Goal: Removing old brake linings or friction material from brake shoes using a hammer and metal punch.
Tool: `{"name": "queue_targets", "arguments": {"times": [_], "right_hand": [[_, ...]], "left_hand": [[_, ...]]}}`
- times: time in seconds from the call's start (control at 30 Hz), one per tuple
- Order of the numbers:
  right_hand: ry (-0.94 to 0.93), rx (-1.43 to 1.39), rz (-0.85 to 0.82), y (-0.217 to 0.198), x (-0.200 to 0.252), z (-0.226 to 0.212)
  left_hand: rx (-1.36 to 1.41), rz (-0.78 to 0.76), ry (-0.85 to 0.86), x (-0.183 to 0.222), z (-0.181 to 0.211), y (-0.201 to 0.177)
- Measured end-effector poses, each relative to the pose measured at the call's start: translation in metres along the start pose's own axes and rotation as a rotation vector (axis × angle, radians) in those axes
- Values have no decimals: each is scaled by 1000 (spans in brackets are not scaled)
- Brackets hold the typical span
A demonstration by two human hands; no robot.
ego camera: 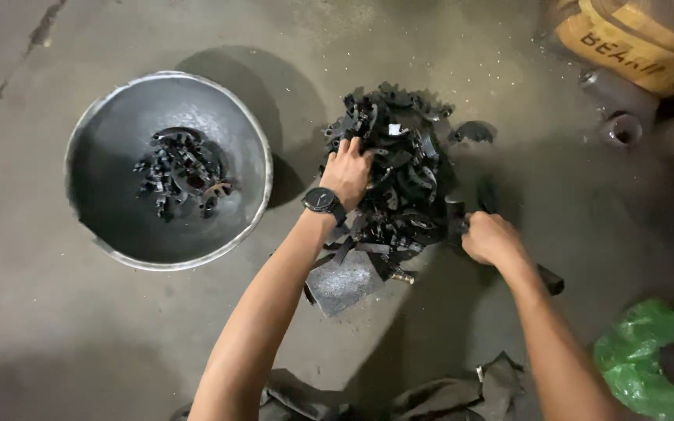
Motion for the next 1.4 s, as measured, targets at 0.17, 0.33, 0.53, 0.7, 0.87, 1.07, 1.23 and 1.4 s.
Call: {"name": "queue_targets", "arguments": {"times": [0.17, 0.33, 0.53, 0.7, 0.87, 1.07, 1.23, 1.4], "right_hand": [[22, 13, -17, 0, 9, -1], [-68, -147, 134, 22, 11, 20], [-266, -490, 582, 78, 52, 44], [-393, -880, 534, 58, 147, 1], [-623, -1131, 270, 79, 192, -38], [-627, -626, 292, 101, 190, -84], [-1056, -529, 903, 19, 292, -132], [-865, -387, 529, 96, 180, -115]], "left_hand": [[78, 152, 105, 24, -5, -2], [449, 237, 143, 95, 13, -74], [45, -115, 311, 197, 58, -16], [236, 221, 61, 243, 43, 21], [368, 258, -330, 272, 31, 27], [324, 304, -341, 266, 31, 43], [410, 253, -428, 265, 32, 39], [473, 325, -452, 262, 32, 47]]}}
Point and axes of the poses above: each hand's wrist, its own x-axis away from the middle knuckle, its own y-axis out of the palm, z = x × y, the point moved 5 cm from there along -x, towards the middle knuckle, and after that the axes turned 2 degrees about -x, right-handed, at the moved point
